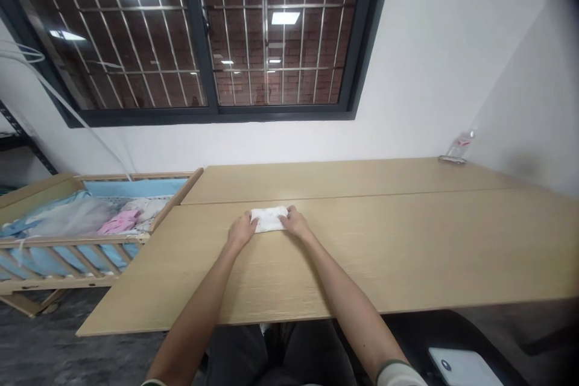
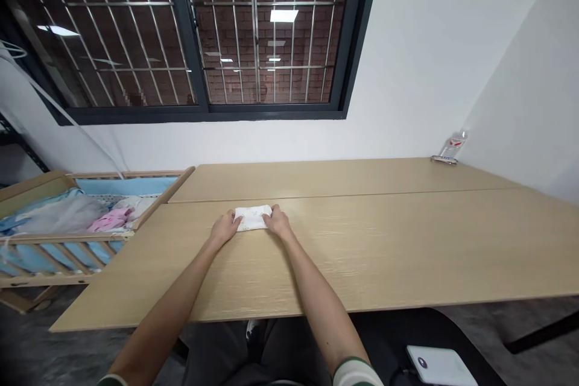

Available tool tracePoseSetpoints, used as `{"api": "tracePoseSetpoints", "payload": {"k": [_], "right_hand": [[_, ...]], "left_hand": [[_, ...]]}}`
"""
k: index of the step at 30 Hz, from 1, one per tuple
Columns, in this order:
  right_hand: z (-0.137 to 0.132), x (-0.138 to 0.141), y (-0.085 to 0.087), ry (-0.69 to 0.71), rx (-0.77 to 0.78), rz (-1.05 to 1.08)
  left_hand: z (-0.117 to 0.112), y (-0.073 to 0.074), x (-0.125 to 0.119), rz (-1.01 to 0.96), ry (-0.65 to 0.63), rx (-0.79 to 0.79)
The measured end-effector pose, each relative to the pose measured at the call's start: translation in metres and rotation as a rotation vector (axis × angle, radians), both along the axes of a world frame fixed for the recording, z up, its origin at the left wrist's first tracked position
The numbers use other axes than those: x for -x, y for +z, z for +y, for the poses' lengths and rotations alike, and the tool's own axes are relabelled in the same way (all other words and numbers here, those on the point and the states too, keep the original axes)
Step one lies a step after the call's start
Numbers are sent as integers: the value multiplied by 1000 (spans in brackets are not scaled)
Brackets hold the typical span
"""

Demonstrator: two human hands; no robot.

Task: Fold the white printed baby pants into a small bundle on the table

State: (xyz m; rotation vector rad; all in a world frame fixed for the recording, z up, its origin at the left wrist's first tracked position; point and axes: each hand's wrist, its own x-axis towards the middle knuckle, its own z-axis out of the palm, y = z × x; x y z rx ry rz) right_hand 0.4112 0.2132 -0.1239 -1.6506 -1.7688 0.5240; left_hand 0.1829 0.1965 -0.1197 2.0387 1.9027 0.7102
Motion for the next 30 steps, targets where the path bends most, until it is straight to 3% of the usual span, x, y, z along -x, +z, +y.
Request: {"api": "tracePoseSetpoints", "payload": {"k": [4, 7, 11, 14, 17, 30], "right_hand": [[-8, 5, 2, -40, -23, 23], [-19, 9, 8, -49, -151, -3], [-32, 22, 14, 187, -368, -209], [-35, 34, 10, 369, -306, -356], [-32, 40, 3, 405, -191, -428], [-27, 23, 1, 312, -99, -389]], "left_hand": [[-2, -5, 6, 30, 13, -50], [-5, -3, 7, 41, 28, -148], [-13, 0, -7, 70, -47, -269], [-17, -5, -21, 114, -234, -269], [-17, -13, -28, 151, -357, -208], [-13, -27, -19, 185, -262, -93]]}}
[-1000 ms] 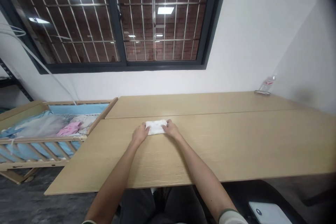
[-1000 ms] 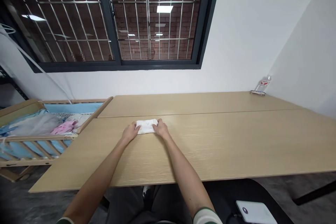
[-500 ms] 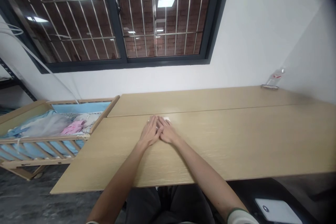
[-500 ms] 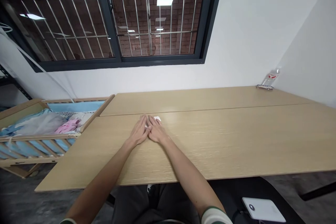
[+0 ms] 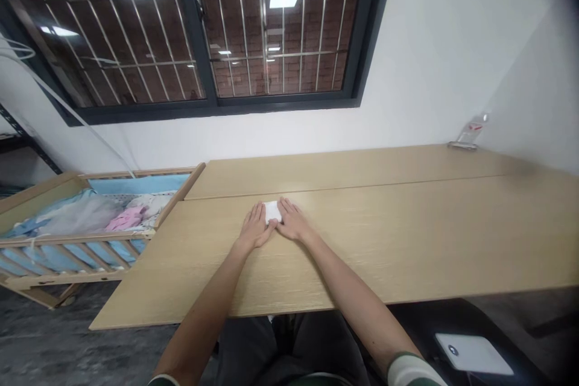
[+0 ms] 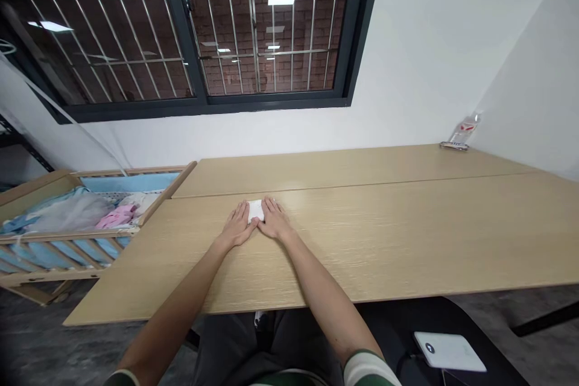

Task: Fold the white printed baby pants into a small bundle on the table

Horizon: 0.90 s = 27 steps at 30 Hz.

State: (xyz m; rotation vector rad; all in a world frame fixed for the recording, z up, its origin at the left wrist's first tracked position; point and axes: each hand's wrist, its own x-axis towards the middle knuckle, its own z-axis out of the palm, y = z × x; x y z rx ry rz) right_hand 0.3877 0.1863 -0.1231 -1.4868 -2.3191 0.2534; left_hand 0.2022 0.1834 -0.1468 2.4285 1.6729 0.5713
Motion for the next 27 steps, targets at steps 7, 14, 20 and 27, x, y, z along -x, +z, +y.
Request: {"api": "tracePoseSetpoints", "payload": {"k": [7, 14, 20, 27], "right_hand": [[-1, -12, 1, 10, 35, 46], [-3, -21, 4, 79, -31, 79], [7, -21, -2, -3, -7, 189], [12, -22, -2, -36, -137, 503]], "left_hand": [[-4, 6, 4, -7, -5, -45], [-5, 12, 11, -11, -94, -38], [1, 9, 6, -99, -48, -58], [2, 14, 9, -350, -26, -154]]}}
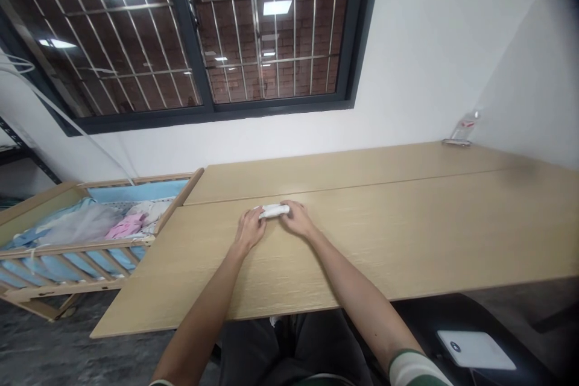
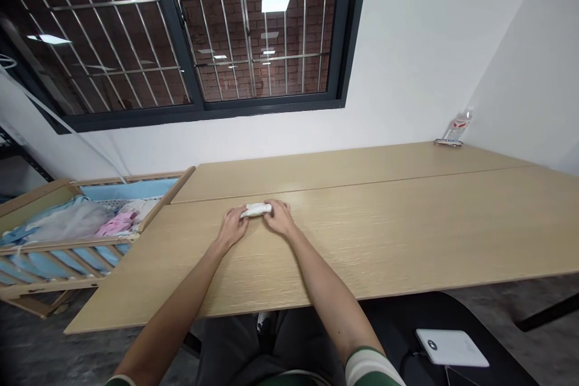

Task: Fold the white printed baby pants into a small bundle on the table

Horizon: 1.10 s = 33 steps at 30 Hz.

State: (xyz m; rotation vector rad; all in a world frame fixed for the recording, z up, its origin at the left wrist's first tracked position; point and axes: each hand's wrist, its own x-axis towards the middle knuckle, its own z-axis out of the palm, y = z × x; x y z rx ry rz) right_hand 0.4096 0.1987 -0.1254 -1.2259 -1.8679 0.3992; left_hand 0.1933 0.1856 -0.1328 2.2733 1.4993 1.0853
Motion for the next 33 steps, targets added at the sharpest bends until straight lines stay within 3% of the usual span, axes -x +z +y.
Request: {"api": "tracePoseSetpoints", "payload": {"k": [5, 9, 16, 25, 33], "right_hand": [[-2, 10, 8, 30, 214, 636], [-5, 16, 11, -23, 369, 827], [-4, 7, 4, -184, 417, 738], [10, 6, -17, -115, 249, 521], [9, 1, -18, -113, 155, 316]], "left_hand": [[-6, 4, 5, -272, 43, 14], [-9, 5, 3, -400, 18, 81], [-15, 6, 5, -314, -94, 260], [-14, 10, 16, -64, -100, 273], [-20, 12, 11, 50, -168, 289]]}}
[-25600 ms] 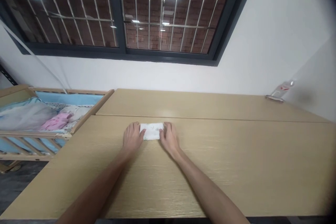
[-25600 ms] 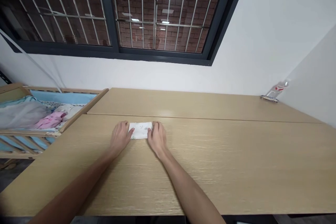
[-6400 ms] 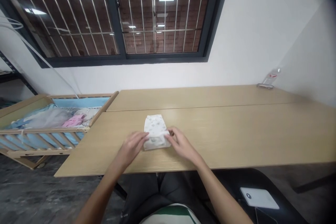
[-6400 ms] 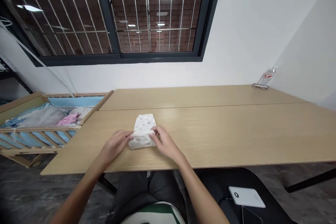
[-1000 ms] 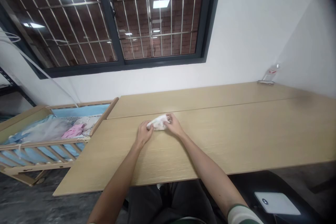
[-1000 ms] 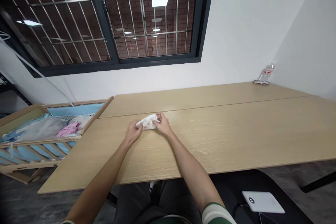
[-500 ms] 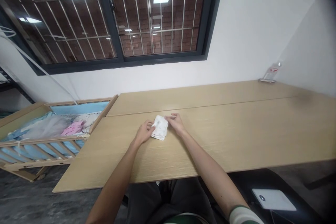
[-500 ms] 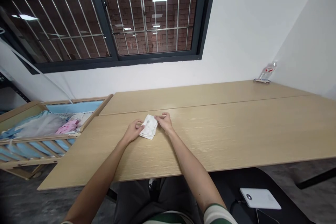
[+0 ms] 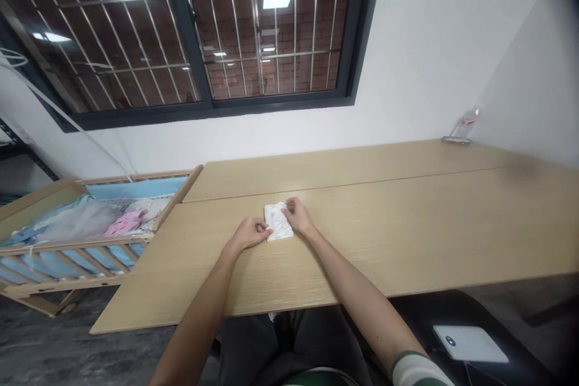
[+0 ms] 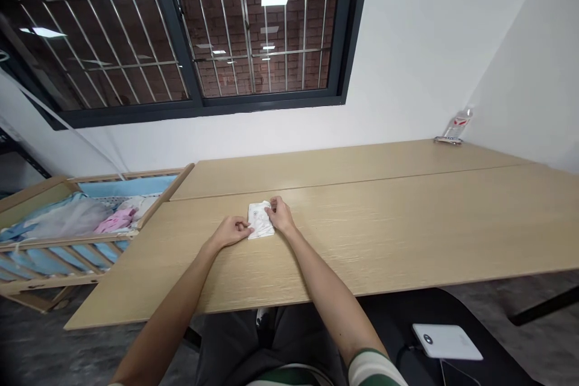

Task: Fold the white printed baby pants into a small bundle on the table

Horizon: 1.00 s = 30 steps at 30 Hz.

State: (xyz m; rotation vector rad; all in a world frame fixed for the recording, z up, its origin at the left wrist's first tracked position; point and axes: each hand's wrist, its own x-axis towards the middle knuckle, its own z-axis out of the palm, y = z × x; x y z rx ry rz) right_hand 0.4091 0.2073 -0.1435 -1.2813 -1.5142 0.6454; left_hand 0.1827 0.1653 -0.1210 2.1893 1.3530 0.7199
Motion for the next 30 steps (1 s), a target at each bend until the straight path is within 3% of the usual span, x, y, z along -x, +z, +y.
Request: {"api": "tracePoseSetpoints", "payload": {"k": [4, 8, 11, 15, 21, 30], "right_hand": [[-5, 1, 5, 23, -33, -52], [-19, 5, 24, 121, -191, -159], [-37, 10, 43, 347, -314, -281], [-59, 19, 56, 622, -179, -337], [-59, 19, 39, 683, 106, -381], [-18, 15, 25, 583, 48, -435]], "left_hand": [[-11, 20, -5, 68, -26, -53], [-49, 34, -29, 127, 23, -184], [-87, 25, -62, 188, 119, -244], [-116, 2, -98, 358, 274, -260], [-116, -10, -105, 370, 295, -234], [-119, -10, -102, 382, 307, -188]]}}
